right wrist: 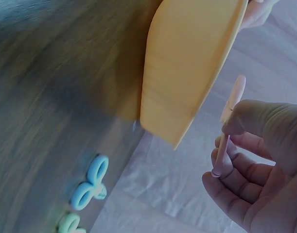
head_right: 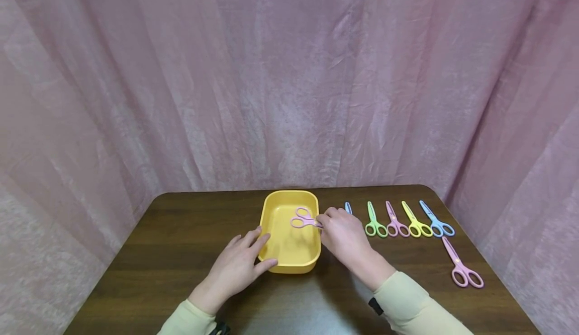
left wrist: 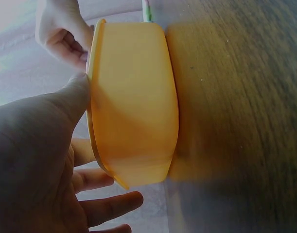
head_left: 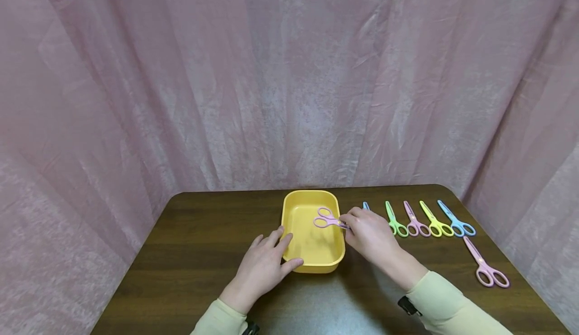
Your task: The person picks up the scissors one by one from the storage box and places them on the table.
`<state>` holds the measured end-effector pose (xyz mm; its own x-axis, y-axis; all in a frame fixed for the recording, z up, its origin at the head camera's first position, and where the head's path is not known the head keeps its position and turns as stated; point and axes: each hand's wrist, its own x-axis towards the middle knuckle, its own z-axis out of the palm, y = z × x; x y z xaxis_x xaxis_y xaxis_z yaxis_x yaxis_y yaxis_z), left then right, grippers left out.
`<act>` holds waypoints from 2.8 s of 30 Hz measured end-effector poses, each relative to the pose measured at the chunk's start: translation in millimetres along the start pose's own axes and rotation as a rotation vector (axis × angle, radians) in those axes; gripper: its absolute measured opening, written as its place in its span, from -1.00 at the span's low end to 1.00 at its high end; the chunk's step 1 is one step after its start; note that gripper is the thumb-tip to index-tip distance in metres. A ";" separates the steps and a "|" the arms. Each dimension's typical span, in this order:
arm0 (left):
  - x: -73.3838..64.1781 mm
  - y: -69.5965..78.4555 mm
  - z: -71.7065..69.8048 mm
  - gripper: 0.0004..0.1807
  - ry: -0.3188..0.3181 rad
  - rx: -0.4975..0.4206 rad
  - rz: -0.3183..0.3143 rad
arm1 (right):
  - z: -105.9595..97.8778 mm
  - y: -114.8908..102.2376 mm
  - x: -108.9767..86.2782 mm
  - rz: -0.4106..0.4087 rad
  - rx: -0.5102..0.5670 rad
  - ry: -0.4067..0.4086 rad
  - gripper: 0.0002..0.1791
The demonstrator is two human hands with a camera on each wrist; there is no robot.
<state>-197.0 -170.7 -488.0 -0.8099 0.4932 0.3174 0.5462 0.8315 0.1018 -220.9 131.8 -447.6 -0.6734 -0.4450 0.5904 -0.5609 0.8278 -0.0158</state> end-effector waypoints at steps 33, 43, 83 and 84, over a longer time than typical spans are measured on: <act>0.5 -1.4 -1.0 -0.23 0.002 -0.014 0.011 | -32.9 39.1 -67.2 0.118 -0.022 -0.010 -0.62; 0.4 -1.4 -1.0 -0.23 0.002 -0.013 0.013 | -34.2 42.0 -84.4 0.156 -0.023 -0.071 -0.60; 0.2 -1.2 0.1 -0.22 0.001 -0.012 0.012 | -18.7 45.0 -120.7 0.127 -0.022 -0.232 -0.56; 0.3 -1.1 -0.1 -0.22 0.002 -0.014 0.011 | -18.5 45.2 -120.9 0.127 -0.024 -0.231 -0.55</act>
<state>-197.8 -171.5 -487.8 -0.8036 0.5017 0.3201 0.5579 0.8224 0.1114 -156.0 229.3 -504.7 -0.8315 -0.4010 0.3845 -0.4549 0.8887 -0.0571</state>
